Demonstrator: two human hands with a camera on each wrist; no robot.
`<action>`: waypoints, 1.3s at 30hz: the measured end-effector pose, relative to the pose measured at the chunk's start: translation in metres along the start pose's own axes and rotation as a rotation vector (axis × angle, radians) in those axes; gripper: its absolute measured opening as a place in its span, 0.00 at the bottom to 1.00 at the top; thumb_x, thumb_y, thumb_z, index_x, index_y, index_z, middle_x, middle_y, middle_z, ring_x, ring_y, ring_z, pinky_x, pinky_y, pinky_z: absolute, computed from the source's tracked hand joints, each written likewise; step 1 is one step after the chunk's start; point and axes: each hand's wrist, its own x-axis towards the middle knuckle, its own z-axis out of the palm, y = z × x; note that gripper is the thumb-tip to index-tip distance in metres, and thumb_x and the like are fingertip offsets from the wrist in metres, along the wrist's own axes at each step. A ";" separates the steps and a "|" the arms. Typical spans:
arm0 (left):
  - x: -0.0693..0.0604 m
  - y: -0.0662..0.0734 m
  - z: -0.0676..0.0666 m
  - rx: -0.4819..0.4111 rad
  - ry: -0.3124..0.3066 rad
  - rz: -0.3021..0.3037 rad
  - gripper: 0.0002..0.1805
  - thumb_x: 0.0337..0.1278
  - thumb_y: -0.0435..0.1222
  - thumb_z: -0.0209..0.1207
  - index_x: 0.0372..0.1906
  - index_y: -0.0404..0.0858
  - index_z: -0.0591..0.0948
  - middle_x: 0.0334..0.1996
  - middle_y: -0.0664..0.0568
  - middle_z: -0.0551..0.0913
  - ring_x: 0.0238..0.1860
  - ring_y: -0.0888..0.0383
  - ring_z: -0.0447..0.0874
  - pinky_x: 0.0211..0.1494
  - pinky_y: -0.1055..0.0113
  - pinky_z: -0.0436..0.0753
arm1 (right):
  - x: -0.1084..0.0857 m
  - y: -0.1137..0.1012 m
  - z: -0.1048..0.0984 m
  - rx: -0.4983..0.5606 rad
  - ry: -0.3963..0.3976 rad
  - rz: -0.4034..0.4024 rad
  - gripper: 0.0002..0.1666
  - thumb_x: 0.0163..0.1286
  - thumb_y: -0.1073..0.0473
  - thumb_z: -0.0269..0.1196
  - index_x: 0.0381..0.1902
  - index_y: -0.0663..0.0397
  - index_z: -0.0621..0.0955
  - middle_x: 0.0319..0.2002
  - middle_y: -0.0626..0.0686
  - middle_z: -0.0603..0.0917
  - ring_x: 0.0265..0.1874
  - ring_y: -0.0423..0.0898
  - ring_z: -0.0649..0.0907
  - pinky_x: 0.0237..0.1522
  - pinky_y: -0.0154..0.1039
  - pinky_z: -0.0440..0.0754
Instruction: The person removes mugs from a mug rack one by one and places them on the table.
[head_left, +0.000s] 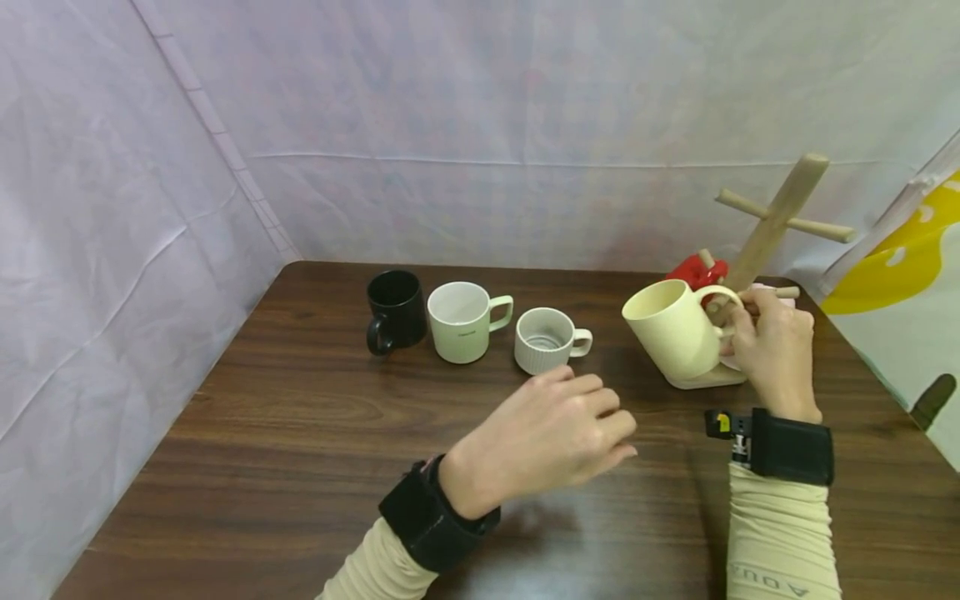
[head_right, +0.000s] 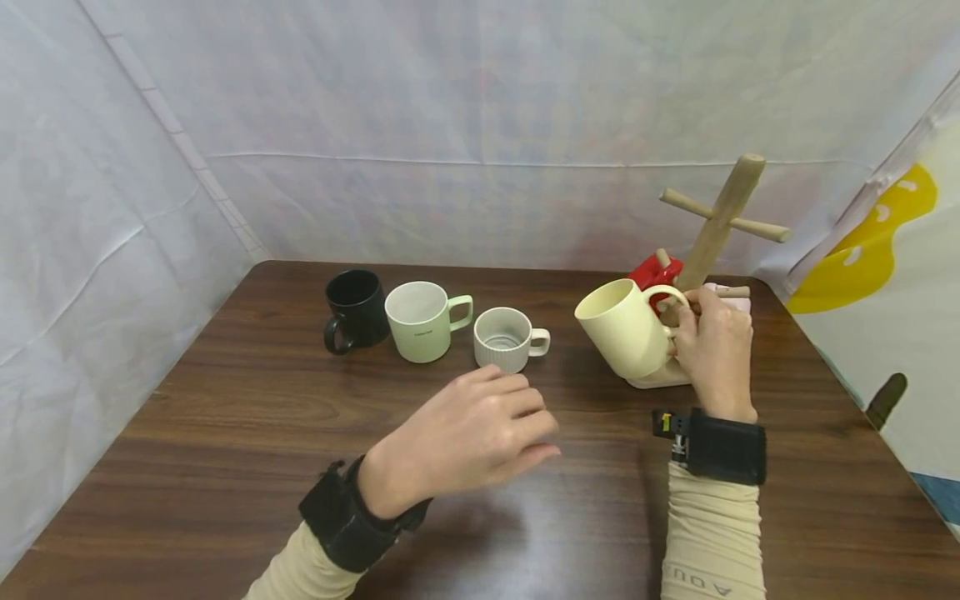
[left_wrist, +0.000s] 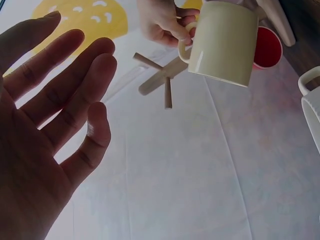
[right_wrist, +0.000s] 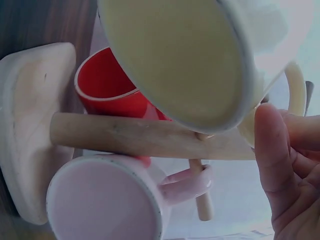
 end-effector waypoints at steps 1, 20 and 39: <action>0.000 -0.001 -0.001 0.000 0.008 -0.006 0.10 0.67 0.50 0.61 0.34 0.51 0.85 0.31 0.64 0.83 0.37 0.64 0.81 0.41 0.70 0.77 | 0.000 -0.001 -0.001 0.021 -0.010 0.003 0.05 0.68 0.75 0.60 0.39 0.76 0.81 0.26 0.71 0.84 0.15 0.22 0.72 0.21 0.19 0.65; -0.004 -0.014 -0.004 -0.018 0.115 -0.086 0.11 0.66 0.48 0.63 0.31 0.48 0.85 0.31 0.60 0.85 0.37 0.60 0.85 0.43 0.65 0.81 | 0.004 -0.012 -0.002 0.333 0.015 0.148 0.07 0.70 0.77 0.59 0.42 0.81 0.79 0.23 0.38 0.82 0.10 0.27 0.76 0.11 0.25 0.74; -0.006 -0.018 -0.004 -0.032 0.116 -0.092 0.12 0.66 0.47 0.64 0.28 0.47 0.84 0.28 0.60 0.84 0.34 0.61 0.84 0.38 0.66 0.79 | 0.008 -0.021 0.003 0.820 0.324 0.388 0.10 0.72 0.72 0.60 0.34 0.54 0.82 0.24 0.51 0.83 0.10 0.37 0.80 0.13 0.30 0.77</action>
